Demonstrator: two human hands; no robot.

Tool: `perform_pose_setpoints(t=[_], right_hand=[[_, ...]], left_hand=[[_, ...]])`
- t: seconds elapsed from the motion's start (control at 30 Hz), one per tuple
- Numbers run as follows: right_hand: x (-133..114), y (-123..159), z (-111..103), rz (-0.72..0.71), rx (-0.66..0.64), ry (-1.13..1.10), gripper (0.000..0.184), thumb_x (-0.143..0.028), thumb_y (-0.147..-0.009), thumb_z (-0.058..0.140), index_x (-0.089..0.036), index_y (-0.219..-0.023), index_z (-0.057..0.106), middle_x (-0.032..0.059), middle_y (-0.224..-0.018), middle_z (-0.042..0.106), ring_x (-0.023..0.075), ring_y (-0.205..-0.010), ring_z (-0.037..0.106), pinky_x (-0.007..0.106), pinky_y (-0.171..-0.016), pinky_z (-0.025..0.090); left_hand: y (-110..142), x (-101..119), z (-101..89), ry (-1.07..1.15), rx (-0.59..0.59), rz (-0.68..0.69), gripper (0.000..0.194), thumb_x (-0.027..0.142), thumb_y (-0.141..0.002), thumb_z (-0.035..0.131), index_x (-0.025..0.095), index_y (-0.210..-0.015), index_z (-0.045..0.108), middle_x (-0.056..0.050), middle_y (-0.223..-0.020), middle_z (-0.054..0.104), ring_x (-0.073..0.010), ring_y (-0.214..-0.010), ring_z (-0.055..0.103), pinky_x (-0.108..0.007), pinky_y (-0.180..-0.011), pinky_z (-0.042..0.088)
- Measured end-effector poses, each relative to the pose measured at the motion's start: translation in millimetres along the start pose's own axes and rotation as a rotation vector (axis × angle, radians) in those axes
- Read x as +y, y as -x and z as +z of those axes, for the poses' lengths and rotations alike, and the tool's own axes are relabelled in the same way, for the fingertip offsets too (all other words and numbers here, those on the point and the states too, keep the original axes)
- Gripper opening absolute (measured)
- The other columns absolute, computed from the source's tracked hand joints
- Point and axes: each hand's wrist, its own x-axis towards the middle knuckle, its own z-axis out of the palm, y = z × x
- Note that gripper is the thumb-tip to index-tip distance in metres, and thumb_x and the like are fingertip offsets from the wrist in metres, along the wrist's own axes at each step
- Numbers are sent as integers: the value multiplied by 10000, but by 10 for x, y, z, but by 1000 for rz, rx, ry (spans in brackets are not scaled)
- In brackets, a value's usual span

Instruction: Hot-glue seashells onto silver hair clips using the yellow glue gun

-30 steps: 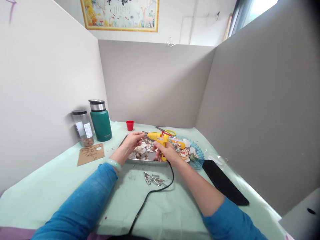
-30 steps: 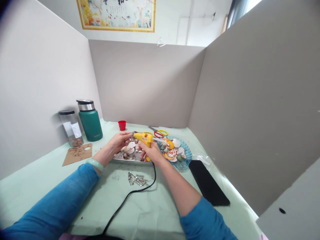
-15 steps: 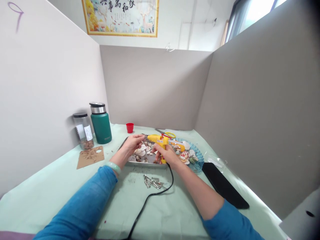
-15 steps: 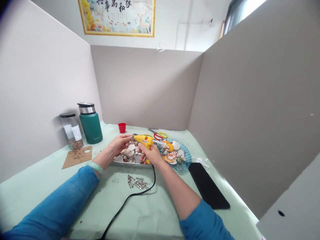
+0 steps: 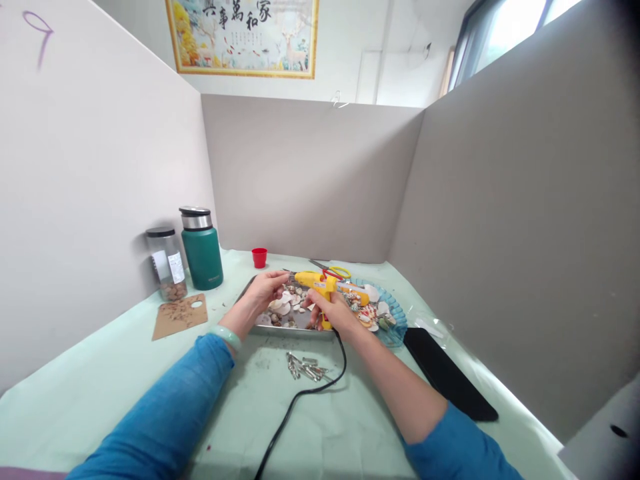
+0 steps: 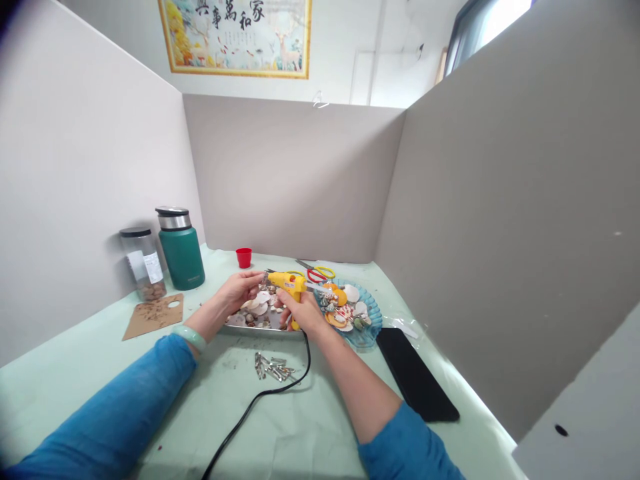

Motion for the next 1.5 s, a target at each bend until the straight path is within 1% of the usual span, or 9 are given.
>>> perform_pose_setpoints(t=[0.23, 0.33, 0.53, 0.7, 0.83, 0.93, 1.0, 1.17, 1.5], right_hand=[[-26, 16, 0, 38, -1, 1, 371, -524, -788, 604, -155, -821, 611, 49, -757, 672, 81, -416, 529, 200, -330, 414], [12, -1, -9, 15, 5, 13, 369, -525, -793, 602, -158, -820, 618, 47, -758, 673, 83, -428, 533, 207, -365, 435], [54, -18, -11, -20, 1, 33, 364, -531, -795, 608, -168, -794, 628, 49, -784, 683, 84, -469, 550, 208, -427, 457], [53, -21, -11, -21, 20, 31, 383, -544, -789, 607, -163, -801, 630, 55, -760, 683, 92, -465, 548, 210, -425, 455], [71, -32, -16, -11, 10, 49, 395, -554, -786, 603, -159, -800, 628, 57, -758, 687, 89, -457, 544, 205, -423, 449], [67, -32, -12, -16, 38, 27, 392, -551, -780, 607, -160, -790, 632, 55, -763, 688, 91, -453, 546, 210, -419, 447], [55, -26, -8, -13, 49, 18, 390, -548, -780, 604, -159, -770, 634, 50, -723, 682, 92, -439, 537, 216, -419, 445], [30, -6, -15, 13, 23, 67, 407, -554, -793, 589, -155, -736, 650, 13, -497, 597, 98, -391, 500, 222, -427, 428], [-11, 13, 0, 15, 30, 44, 402, -551, -776, 615, -154, -722, 643, 19, -530, 612, 98, -402, 509, 225, -429, 426]], left_hand=[[-2, -3, -2, 12, -11, 12, 307, 217, -587, 819, 62, -817, 689, 1, -576, 556, -14, -378, 368, -169, -370, 255], [2, -4, 0, 10, -11, 12, 321, 229, -573, 824, 60, -812, 690, 2, -571, 555, -14, -373, 357, -174, -366, 251], [20, 12, 17, 5, 2, 14, 287, 215, -576, 819, 52, -778, 697, 39, -471, 472, -22, -358, 346, -183, -367, 220], [48, 45, 46, 17, -6, -14, 292, 162, -565, 812, 43, -809, 704, 8, -521, 542, -21, -366, 360, -186, -372, 226], [49, 57, 47, 57, 7, -28, 290, 125, -556, 802, 39, -813, 701, 3, -523, 553, -18, -368, 359, -178, -371, 228], [35, 49, 33, 75, 3, -38, 294, 110, -556, 793, 38, -826, 701, 6, -517, 549, -20, -375, 369, -171, -372, 234], [24, 38, 19, 79, -6, -39, 291, 104, -558, 789, 39, -827, 700, 13, -505, 536, -21, -375, 366, -168, -372, 233], [12, 21, -3, 88, -21, -33, 297, 109, -566, 788, 38, -840, 697, 25, -494, 512, -22, -373, 364, -166, -370, 229], [2, 13, -14, 87, -27, -43, 262, 107, -581, 780, 53, -824, 698, 19, -510, 523, -26, -380, 385, -161, -371, 242]])
